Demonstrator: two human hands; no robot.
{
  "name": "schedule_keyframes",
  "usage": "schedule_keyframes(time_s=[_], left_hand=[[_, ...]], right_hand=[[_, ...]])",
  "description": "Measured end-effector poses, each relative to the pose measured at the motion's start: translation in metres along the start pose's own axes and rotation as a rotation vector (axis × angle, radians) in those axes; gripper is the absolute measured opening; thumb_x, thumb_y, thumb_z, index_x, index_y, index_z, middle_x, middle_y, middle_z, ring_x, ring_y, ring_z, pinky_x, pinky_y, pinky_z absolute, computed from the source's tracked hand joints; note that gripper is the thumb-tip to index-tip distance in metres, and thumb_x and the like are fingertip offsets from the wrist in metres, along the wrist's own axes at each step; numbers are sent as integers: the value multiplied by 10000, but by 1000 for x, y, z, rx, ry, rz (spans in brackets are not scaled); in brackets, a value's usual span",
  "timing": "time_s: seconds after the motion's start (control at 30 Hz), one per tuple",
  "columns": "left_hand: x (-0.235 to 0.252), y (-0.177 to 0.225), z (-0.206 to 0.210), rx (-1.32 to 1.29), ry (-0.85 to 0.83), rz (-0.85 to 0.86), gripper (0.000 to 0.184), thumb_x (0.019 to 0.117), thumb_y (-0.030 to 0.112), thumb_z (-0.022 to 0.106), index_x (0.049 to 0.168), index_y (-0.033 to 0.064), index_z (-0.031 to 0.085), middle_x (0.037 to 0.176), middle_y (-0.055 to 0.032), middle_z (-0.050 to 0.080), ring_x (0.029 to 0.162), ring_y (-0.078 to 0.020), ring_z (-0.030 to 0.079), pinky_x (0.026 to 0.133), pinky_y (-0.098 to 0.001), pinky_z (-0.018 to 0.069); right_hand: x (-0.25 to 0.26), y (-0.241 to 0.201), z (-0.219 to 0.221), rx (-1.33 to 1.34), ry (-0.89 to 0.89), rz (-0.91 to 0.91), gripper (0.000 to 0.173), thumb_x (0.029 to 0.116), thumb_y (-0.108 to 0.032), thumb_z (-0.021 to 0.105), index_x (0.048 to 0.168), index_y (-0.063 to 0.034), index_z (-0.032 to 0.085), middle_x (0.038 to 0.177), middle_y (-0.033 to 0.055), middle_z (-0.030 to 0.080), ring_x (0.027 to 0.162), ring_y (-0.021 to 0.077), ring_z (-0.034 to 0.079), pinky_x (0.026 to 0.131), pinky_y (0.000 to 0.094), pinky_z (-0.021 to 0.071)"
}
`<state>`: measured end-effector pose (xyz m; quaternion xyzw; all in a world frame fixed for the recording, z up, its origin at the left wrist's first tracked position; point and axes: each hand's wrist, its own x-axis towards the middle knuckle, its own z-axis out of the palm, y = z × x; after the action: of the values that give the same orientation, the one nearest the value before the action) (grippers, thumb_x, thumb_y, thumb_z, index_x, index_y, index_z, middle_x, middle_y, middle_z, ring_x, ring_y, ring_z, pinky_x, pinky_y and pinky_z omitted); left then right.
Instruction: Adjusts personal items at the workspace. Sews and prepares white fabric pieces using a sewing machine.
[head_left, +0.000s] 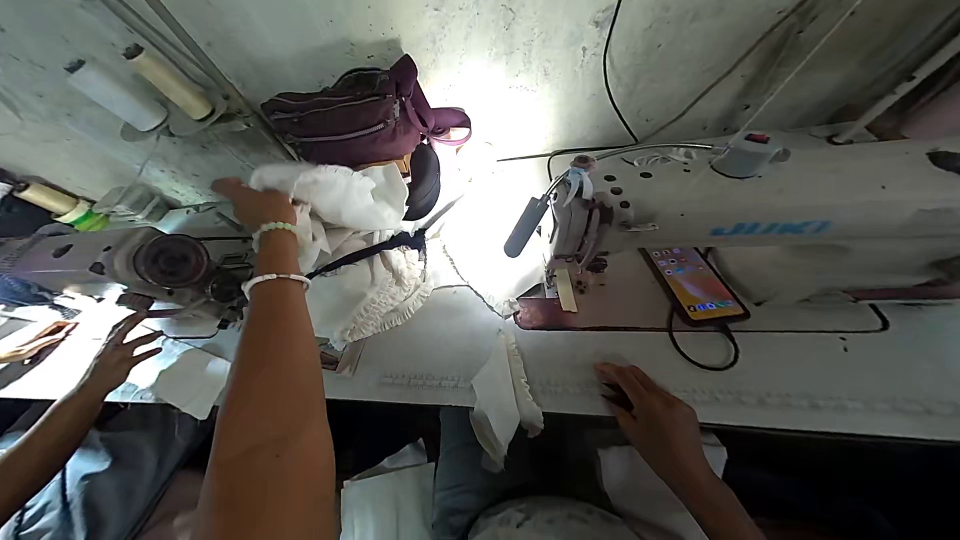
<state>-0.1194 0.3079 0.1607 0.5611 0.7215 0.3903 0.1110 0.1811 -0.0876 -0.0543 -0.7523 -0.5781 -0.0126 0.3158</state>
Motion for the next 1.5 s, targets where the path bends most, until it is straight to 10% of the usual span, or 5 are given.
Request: schedule_keyframes(time_s=[0.4,0.8,1.0,1.2,1.5], left_hand=[[-76,-85,21,26,27,410,642,964,154,588,1530,-52,368,1639,-365,122,1502,-558,171,1190,-649,228],[-400,-177,44,-188,-390,658,546,801,516,771,962,11,642,991,-189,665,884,-267,677,738,-364,576],[-360,-154,31,-240,-601,681,179,882,128,598,909,9,729,964,-142,722,914,-236,709,812,-362,588],[-279,-109,-33,-545,-751,107,413,990,71,417,1314,-180,470,1022,24,679,906,93,636,858,-163,540],[-201,-110,-45,-716,-831,284,320,1001,299,497,1200,134,685,1294,119,691,1191,17,618,1034,-206,496]], right_hand=[[4,9,-14,210,-131,114,235,937,-73,638,1143,-18,738,961,157,712,790,282,705,696,443,591],[0,-21,-25,519,-269,162,246,1012,-184,553,1086,-46,742,842,19,736,680,-17,634,621,118,509],[-1,-55,7,250,-305,-101,344,857,-319,777,1029,-23,742,931,154,691,723,281,703,580,433,595],[22,-72,11,523,-459,-5,179,935,-140,681,959,37,696,912,172,656,732,240,647,653,365,554],[31,-74,10,654,-482,77,199,991,-163,621,1071,-8,717,905,109,695,746,122,629,697,243,528]])
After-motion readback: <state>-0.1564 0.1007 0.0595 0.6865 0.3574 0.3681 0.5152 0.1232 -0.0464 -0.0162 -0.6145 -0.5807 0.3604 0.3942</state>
